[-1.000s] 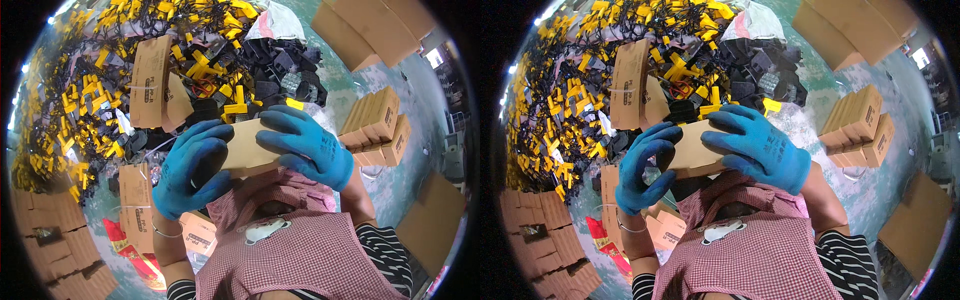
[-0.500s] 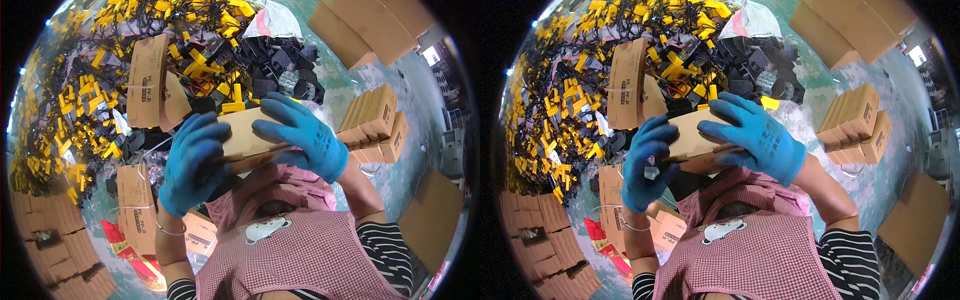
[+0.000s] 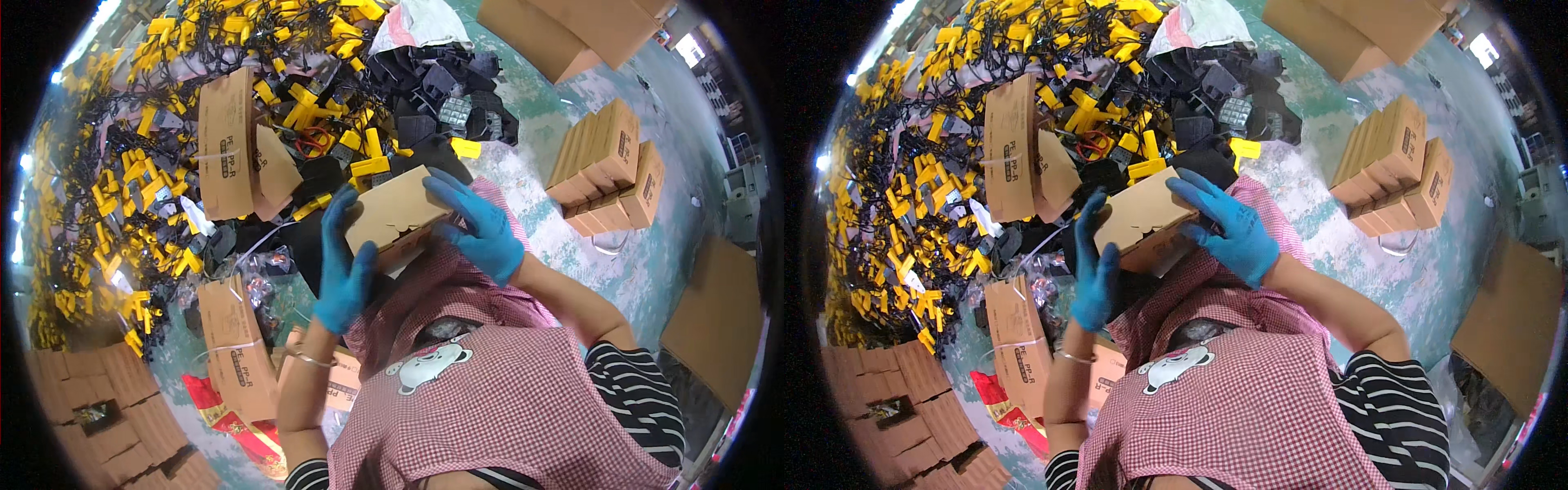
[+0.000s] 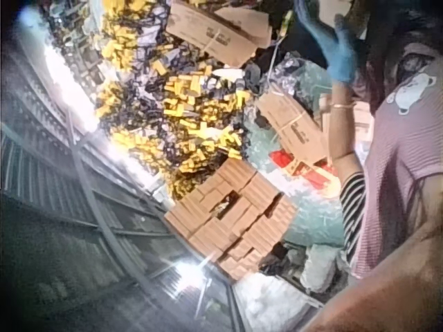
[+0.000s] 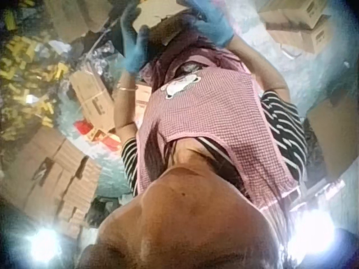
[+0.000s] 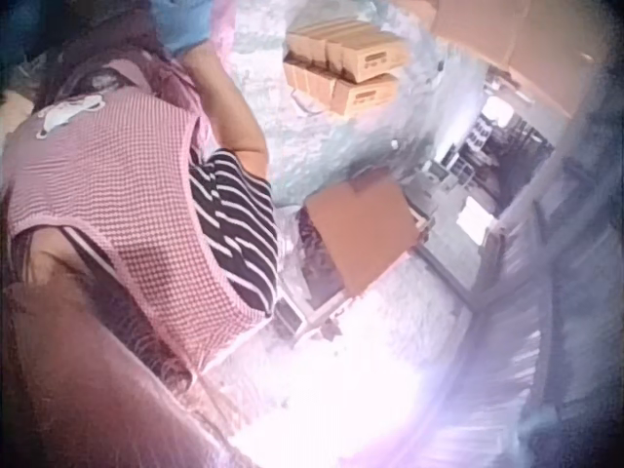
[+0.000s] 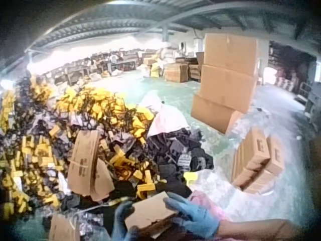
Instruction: The person folds flat cardboard boxes into their assembled form, then packs them with plastic components, heating tools, and instruction booklets. The boxes are prepared by hand for shipment.
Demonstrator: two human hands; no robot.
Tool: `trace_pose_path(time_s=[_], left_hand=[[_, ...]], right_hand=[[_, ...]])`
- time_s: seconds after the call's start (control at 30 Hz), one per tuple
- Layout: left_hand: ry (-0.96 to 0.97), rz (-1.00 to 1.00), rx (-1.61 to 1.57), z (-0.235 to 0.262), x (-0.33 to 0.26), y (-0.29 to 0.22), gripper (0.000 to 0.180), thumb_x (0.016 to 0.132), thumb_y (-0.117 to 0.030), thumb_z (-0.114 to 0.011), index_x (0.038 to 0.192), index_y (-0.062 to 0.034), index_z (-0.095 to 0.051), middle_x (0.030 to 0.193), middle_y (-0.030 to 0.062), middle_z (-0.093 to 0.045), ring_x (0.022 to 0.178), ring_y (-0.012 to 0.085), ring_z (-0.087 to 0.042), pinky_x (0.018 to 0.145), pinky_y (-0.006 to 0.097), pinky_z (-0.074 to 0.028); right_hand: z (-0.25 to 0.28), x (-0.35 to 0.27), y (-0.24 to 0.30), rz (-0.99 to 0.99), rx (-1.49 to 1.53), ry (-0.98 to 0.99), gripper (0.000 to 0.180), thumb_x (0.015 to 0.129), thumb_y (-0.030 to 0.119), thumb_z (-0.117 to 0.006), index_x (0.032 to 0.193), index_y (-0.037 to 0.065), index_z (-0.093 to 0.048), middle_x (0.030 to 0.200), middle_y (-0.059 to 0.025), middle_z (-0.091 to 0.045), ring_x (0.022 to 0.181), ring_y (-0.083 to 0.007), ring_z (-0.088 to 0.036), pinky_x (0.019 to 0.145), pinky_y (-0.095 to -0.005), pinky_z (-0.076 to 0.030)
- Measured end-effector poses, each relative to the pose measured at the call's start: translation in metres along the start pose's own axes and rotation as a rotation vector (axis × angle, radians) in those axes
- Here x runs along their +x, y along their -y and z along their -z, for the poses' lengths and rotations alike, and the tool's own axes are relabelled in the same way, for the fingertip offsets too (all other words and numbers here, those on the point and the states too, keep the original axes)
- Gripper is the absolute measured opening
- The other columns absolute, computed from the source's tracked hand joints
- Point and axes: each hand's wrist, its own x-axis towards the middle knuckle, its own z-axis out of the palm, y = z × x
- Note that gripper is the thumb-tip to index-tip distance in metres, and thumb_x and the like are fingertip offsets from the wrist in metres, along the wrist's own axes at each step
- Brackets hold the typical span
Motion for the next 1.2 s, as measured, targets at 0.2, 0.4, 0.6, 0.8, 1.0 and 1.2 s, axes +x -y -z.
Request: trace_pose_path(time_s=[0.2, 0.4, 0.6, 0.8, 1.0, 1.2], left_hand=[[-0.236, -0.104, 0.022, -0.024, 0.009, -0.024, 0.057, 0.096, -0.025, -0.054, 0.146, -0.0019, -0.039, 0.158, 0.02, -0.029, 0.142, 0.0334, -0.035, 0.118, 0.044, -0.028], [0.081, -0.456, 0.965, 0.004, 0.009, -0.043, 0.054, 0.078, -0.03, -0.08, 0.127, -0.0109, -0.067, 0.155, 0.0238, -0.034, 0.14, 0.0433, -0.039, 0.114, 0.051, -0.035], [0.19, -0.497, 1.031, -0.006, 0.018, -0.058, 0.054, 0.075, -0.027, -0.08, 0.126, -0.0129, -0.068, 0.139, 0.0117, -0.058, 0.134, 0.0446, -0.045, 0.112, 0.054, -0.037], [0.107, -0.225, 0.77, -0.012, 0.042, -0.062, 0.036, 0.092, -0.022, -0.062, 0.127, -0.0143, -0.064, 0.127, 0.0205, -0.059, 0.114, 0.04, -0.054, 0.099, 0.046, -0.041], [0.258, -0.232, 0.901, -0.019, 0.044, -0.076, 0.039, 0.095, -0.019, -0.059, 0.133, -0.0108, -0.062, 0.123, 0.0187, -0.06, 0.113, 0.0357, -0.055, 0.103, 0.043, -0.039], [-0.238, -0.095, 0.328, -0.003, 0.006, -0.043, 0.057, 0.082, -0.005, -0.068, 0.136, -0.0013, -0.05, 0.134, 0.0147, -0.055, 0.127, 0.0246, -0.051, 0.109, 0.04, -0.04]], right_hand=[[0.017, 0.001, 0.022, 0.017, 0.009, -0.11, 0.056, 0.09, 0.001, -0.066, 0.143, 0.014, -0.052, 0.154, -0.0178, -0.04, 0.134, -0.0364, -0.05, 0.108, -0.0371, -0.045], [0.015, -0.007, -0.004, 0.283, -0.35, -0.092, 0.048, 0.082, 0.002, -0.066, 0.128, 0.01, -0.06, 0.138, -0.016, -0.055, 0.125, -0.0381, -0.056, 0.098, -0.0407, -0.051], [0.011, -0.011, 0.007, 0.26, -0.532, -0.198, 0.042, 0.074, 0.008, -0.067, 0.116, 0.014, -0.067, 0.122, -0.0107, -0.062, 0.113, -0.0361, -0.061, 0.09, -0.0455, -0.053], [-0.003, -0.036, 0.019, 0.589, -0.43, -0.241, 0.034, 0.069, 0.02, -0.072, 0.103, 0.02, -0.072, 0.101, -0.0013, -0.065, 0.085, -0.0211, -0.064, 0.074, -0.0377, -0.056], [-0.015, -0.057, 0.028, 0.208, -0.127, -0.427, 0.042, 0.074, 0.004, -0.076, 0.114, 0.016, -0.071, 0.098, -0.0036, -0.065, 0.088, -0.0243, -0.061, 0.078, -0.0383, -0.047], [0.013, -0.017, 0.027, 0.119, -0.15, -0.353, 0.044, 0.078, 0.005, -0.075, 0.12, 0.014, -0.07, 0.109, -0.0083, -0.063, 0.096, -0.0293, -0.058, 0.085, -0.0387, -0.047]])
